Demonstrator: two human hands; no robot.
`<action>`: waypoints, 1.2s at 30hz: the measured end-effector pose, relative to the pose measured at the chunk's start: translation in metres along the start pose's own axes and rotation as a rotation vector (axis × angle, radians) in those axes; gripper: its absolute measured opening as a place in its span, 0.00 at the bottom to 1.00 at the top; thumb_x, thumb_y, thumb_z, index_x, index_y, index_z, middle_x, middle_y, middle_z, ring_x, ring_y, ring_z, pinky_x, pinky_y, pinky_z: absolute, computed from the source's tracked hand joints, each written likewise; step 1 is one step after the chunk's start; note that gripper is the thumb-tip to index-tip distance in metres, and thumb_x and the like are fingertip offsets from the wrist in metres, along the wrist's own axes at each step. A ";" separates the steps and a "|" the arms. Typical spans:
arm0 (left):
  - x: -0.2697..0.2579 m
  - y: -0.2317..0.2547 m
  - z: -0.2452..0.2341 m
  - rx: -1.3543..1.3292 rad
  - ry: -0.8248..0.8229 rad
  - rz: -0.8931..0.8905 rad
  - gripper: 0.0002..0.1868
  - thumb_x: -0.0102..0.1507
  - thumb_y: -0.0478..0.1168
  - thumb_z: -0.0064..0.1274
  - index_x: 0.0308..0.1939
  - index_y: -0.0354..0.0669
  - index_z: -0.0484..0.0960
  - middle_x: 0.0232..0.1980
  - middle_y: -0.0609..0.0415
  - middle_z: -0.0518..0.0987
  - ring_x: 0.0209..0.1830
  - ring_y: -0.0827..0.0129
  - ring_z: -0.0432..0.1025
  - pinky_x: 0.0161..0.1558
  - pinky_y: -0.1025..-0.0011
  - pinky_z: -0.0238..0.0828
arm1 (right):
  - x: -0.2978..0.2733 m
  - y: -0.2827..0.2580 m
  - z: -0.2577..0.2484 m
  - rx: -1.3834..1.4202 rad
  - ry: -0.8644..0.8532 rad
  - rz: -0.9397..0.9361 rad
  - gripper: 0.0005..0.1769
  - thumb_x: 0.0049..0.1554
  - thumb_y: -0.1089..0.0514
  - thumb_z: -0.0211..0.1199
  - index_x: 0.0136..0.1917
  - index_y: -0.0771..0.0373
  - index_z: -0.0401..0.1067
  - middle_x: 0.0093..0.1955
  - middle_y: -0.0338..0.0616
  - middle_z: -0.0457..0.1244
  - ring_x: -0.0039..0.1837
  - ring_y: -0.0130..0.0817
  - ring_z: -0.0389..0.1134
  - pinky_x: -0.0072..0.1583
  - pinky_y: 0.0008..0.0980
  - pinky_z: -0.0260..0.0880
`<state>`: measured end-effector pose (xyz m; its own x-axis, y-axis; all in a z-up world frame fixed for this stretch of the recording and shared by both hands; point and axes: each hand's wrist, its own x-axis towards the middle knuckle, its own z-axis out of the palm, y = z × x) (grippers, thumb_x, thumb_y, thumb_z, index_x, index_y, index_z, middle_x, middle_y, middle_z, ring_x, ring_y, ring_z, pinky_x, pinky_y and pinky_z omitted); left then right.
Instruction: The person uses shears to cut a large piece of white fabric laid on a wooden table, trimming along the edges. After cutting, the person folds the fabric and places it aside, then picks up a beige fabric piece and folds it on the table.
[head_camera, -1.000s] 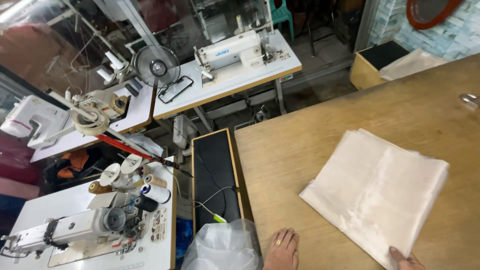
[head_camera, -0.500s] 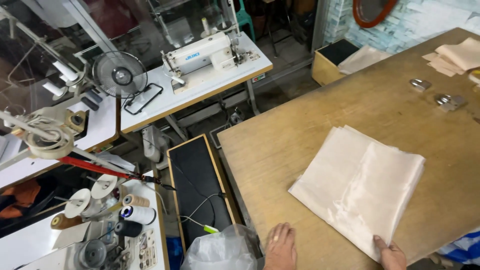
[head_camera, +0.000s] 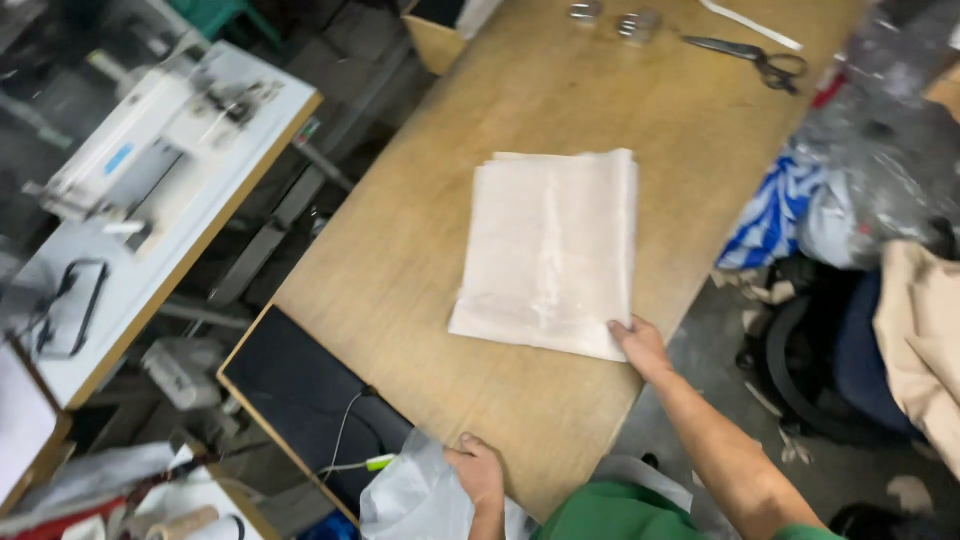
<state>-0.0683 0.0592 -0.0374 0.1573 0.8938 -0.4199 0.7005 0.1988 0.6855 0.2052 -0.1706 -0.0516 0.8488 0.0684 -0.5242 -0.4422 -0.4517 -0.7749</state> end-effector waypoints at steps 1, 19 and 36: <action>-0.008 0.012 -0.005 0.021 -0.025 0.019 0.37 0.68 0.55 0.35 0.71 0.28 0.56 0.68 0.23 0.68 0.69 0.32 0.64 0.69 0.55 0.59 | -0.003 0.001 -0.001 0.020 0.026 0.019 0.24 0.57 0.44 0.61 0.60 0.59 0.78 0.54 0.44 0.73 0.53 0.34 0.72 0.56 0.32 0.68; 0.039 -0.048 -0.008 0.188 0.063 0.426 0.30 0.71 0.49 0.40 0.60 0.18 0.66 0.60 0.20 0.74 0.63 0.30 0.69 0.67 0.53 0.65 | -0.015 0.001 0.012 0.070 -0.046 -0.025 0.20 0.59 0.46 0.59 0.58 0.56 0.78 0.55 0.39 0.72 0.54 0.30 0.71 0.56 0.30 0.68; 0.181 0.088 -0.100 0.992 -0.232 1.054 0.19 0.73 0.55 0.35 0.46 0.50 0.76 0.30 0.47 0.82 0.32 0.52 0.82 0.35 0.59 0.78 | -0.041 0.001 -0.004 -0.132 0.129 0.038 0.32 0.68 0.39 0.60 0.74 0.65 0.72 0.62 0.72 0.66 0.69 0.67 0.62 0.64 0.64 0.62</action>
<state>-0.0481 0.2792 0.0065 0.9277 0.3443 -0.1444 0.3586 -0.9293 0.0883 0.1713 -0.1777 -0.0300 0.8662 -0.0611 -0.4959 -0.4394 -0.5655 -0.6979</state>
